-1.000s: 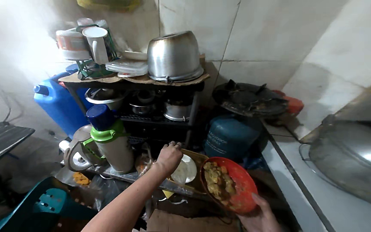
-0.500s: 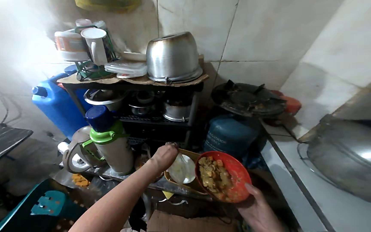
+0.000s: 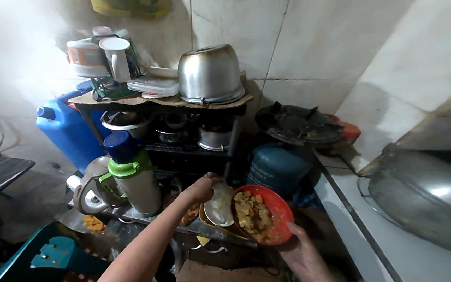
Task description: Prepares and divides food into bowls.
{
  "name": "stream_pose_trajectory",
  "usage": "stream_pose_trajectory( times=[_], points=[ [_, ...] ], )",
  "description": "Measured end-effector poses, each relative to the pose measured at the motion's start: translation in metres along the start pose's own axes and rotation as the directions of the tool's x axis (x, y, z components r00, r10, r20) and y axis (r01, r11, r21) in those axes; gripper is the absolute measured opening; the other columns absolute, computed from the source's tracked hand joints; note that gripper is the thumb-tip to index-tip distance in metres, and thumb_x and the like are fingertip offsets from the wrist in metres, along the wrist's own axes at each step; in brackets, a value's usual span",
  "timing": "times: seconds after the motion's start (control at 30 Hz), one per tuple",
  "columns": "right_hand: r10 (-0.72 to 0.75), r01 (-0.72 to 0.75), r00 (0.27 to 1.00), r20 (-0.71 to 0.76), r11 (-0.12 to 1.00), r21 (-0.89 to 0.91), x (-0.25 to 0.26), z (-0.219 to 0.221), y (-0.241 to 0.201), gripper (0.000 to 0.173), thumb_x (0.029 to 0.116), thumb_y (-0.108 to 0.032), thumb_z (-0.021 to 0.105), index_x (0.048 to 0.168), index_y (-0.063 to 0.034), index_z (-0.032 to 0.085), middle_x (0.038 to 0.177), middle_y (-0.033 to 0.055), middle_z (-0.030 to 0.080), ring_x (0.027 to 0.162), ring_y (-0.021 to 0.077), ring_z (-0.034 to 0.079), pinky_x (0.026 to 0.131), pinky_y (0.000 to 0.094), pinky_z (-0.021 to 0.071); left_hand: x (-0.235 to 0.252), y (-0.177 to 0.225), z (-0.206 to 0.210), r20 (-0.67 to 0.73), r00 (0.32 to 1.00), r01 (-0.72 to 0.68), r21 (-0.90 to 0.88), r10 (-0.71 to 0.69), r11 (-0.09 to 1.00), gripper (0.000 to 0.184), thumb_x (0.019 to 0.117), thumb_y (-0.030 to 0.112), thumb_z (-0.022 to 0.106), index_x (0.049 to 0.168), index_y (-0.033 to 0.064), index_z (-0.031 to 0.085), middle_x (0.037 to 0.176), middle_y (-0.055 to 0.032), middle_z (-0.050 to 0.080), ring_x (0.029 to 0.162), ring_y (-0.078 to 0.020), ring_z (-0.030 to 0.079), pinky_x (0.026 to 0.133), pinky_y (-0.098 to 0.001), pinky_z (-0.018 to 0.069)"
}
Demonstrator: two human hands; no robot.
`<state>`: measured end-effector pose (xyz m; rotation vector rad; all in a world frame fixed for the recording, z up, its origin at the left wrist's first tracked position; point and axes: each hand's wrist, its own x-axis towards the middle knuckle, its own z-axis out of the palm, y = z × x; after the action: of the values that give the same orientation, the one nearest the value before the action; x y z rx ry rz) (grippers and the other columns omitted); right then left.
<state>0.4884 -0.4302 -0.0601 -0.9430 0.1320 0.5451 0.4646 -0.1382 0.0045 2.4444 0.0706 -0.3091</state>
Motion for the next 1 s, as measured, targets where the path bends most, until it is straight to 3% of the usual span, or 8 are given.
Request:
stream_pose_trajectory(
  times=[0.13, 0.27, 0.43, 0.53, 0.63, 0.7, 0.9, 1.0],
  points=[
    [0.017, -0.013, 0.998, -0.068, 0.998, 0.054, -0.001, 0.001, -0.002, 0.033, 0.106, -0.03, 0.031, 0.128, -0.0101, 0.045, 0.106, 0.008, 0.067, 0.09, 0.0174, 0.071, 0.074, 0.0361, 0.0625, -0.023, -0.017, 0.014, -0.266, 0.964, -0.063, -0.242, -0.004, 0.968, 0.026, 0.0994, 0.007, 0.056, 0.123, 0.004, 0.067, 0.155, -0.023, 0.041, 0.139, -0.0332, 0.047, 0.111, -0.0463, 0.0433],
    [0.019, -0.012, 0.992, -0.128, 0.998, 0.055, -0.001, -0.006, -0.009, 0.03, 0.1066, -0.033, 0.032, 0.125, -0.0133, 0.045, 0.103, 0.0054, 0.067, 0.088, 0.0162, 0.071, 0.074, 0.036, 0.0619, -0.066, -0.031, 0.086, -0.593, 0.777, -0.227, -0.578, -0.212, 0.784, 0.019, 0.093, 0.016, 0.062, 0.106, 0.0037, 0.067, 0.16, -0.025, 0.028, 0.142, -0.0302, 0.041, 0.107, -0.0408, 0.0458],
    [0.0, 0.004, 0.992, -0.128, 1.0, 0.028, 0.0, -0.014, -0.01, 0.031, 0.1057, -0.034, 0.032, 0.126, -0.0125, 0.044, 0.105, 0.0061, 0.067, 0.088, 0.0164, 0.071, 0.074, 0.0365, 0.0621, -0.093, -0.008, 0.155, -0.515, 0.795, -0.208, -0.729, -0.322, 0.653, 0.042, 0.0913, 0.03, 0.071, 0.129, 0.0121, 0.068, 0.165, -0.023, 0.02, 0.146, -0.0305, 0.036, 0.105, -0.0404, 0.0493],
    [0.012, -0.01, 0.993, -0.12, 1.0, 0.012, 0.003, -0.008, -0.009, 0.033, 0.1059, -0.032, 0.032, 0.13, -0.0118, 0.043, 0.109, 0.0081, 0.065, 0.091, 0.0185, 0.071, 0.075, 0.0374, 0.0622, -0.074, 0.001, 0.148, -0.484, 0.822, -0.143, -0.685, -0.3, 0.715, 0.048, 0.0962, 0.028, 0.068, 0.14, 0.0103, 0.061, 0.158, -0.0217, 0.035, 0.129, -0.0259, 0.055, 0.096, -0.0362, 0.0554],
    [0.011, -0.015, 0.992, -0.124, 0.999, -0.032, 0.004, 0.007, -0.009, 0.028, 0.1074, -0.026, 0.035, 0.128, -0.0103, 0.046, 0.106, 0.0073, 0.065, 0.089, 0.016, 0.071, 0.073, 0.0338, 0.0619, -0.056, 0.007, 0.127, -0.531, 0.784, -0.19, -0.698, -0.322, 0.69, 0.033, 0.0997, 0.014, 0.063, 0.128, -0.0027, 0.064, 0.129, -0.0164, 0.065, 0.108, -0.0171, 0.069, 0.094, -0.0316, 0.0566],
    [-0.008, -0.001, 0.993, -0.119, 0.997, -0.077, 0.005, 0.017, -0.011, 0.024, 0.1069, -0.021, 0.037, 0.123, -0.009, 0.051, 0.102, 0.0046, 0.067, 0.088, 0.0114, 0.07, 0.073, 0.0286, 0.0608, -0.054, 0.012, 0.114, -0.553, 0.772, -0.233, -0.705, -0.313, 0.67, 0.022, 0.0985, 0.009, 0.062, 0.117, -0.0026, 0.067, 0.112, -0.0107, 0.071, 0.093, -0.0112, 0.07, 0.087, -0.0276, 0.0585],
    [0.01, -0.012, 1.0, -0.012, 0.984, -0.18, 0.026, 0.027, -0.009, 0.029, 0.1047, -0.02, 0.04, 0.125, -0.0043, 0.053, 0.103, 0.0103, 0.068, 0.087, 0.0168, 0.071, 0.07, 0.0318, 0.062, -0.057, -0.023, 0.113, -0.503, 0.755, -0.132, -0.744, -0.42, 0.655, 0.027, 0.0978, 0.002, 0.053, 0.12, 0.0006, 0.069, 0.12, -0.012, 0.068, 0.099, -0.014, 0.067, 0.089, -0.0326, 0.0552],
    [0.032, -0.028, 0.999, 0.017, 0.977, -0.211, 0.04, 0.03, -0.004, 0.028, 0.1035, -0.019, 0.044, 0.123, -0.0024, 0.056, 0.103, 0.0118, 0.068, 0.088, 0.0179, 0.071, 0.072, 0.0324, 0.0613, -0.06, -0.023, 0.112, -0.511, 0.731, -0.164, -0.774, -0.451, 0.612, 0.021, 0.0976, 0.01, 0.064, 0.114, -0.0004, 0.07, 0.111, -0.0101, 0.07, 0.098, -0.0125, 0.068, 0.089, -0.0299, 0.0567]
  ],
)
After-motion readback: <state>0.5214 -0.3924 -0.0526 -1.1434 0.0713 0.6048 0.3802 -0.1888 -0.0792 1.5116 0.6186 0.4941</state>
